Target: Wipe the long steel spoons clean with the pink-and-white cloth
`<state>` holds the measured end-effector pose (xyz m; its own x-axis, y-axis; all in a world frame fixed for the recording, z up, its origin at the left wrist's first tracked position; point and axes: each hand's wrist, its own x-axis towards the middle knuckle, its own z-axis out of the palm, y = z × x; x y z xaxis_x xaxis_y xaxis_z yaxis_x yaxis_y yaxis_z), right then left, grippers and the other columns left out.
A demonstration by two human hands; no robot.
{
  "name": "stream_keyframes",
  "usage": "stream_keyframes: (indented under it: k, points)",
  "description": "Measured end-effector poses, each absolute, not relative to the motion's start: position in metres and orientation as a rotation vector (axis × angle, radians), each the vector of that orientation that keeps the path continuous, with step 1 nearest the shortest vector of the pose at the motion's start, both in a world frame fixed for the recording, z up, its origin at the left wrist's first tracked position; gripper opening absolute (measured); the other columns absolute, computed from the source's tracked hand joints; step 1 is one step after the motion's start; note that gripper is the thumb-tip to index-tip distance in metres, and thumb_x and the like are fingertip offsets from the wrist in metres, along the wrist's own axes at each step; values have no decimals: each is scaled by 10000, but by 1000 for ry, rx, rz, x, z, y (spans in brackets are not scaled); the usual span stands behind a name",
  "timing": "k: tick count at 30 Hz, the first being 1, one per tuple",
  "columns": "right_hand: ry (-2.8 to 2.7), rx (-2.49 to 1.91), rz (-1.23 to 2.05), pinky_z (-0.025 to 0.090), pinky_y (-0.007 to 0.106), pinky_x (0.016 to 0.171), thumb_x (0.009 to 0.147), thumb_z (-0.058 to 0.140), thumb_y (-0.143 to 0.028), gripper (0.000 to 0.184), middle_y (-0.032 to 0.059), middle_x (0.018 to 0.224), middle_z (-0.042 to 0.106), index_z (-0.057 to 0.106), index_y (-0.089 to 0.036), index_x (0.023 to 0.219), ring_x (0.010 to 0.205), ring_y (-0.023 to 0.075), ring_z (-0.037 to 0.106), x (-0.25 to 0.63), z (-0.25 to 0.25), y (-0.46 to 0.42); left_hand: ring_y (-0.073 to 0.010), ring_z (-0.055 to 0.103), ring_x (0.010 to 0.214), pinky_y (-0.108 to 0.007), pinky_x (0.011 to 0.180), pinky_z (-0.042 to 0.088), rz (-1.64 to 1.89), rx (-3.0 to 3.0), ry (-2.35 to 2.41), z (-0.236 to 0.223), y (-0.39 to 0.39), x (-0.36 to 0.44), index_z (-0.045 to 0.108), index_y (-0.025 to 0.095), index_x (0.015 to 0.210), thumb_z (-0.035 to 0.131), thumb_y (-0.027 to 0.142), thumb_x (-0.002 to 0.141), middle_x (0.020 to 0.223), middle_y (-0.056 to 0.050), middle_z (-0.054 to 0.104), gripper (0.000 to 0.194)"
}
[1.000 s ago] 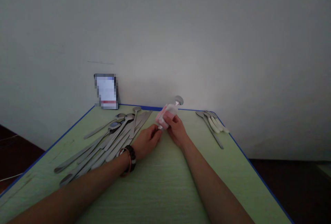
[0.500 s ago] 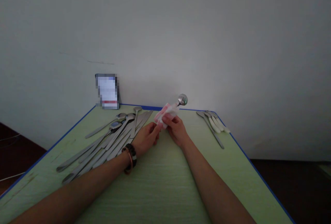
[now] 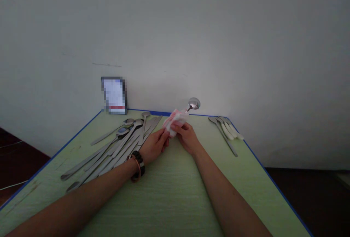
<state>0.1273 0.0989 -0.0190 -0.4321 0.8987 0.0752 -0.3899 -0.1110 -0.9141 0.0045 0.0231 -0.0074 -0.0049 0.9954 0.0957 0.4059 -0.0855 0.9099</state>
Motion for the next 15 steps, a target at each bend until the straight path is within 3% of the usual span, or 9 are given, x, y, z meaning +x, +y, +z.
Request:
stream_keyframes:
  k: [15]
  points:
    - [-1243, -636, 1774, 417, 265, 654, 588, 746, -315, 244, -5, 712, 646, 653, -162, 754, 641, 121, 542, 130, -25, 103, -102, 424, 418, -221, 452, 339, 1078, 1584, 1401, -12, 23, 0, 500, 182, 729, 343, 503, 875, 459, 72, 441, 387]
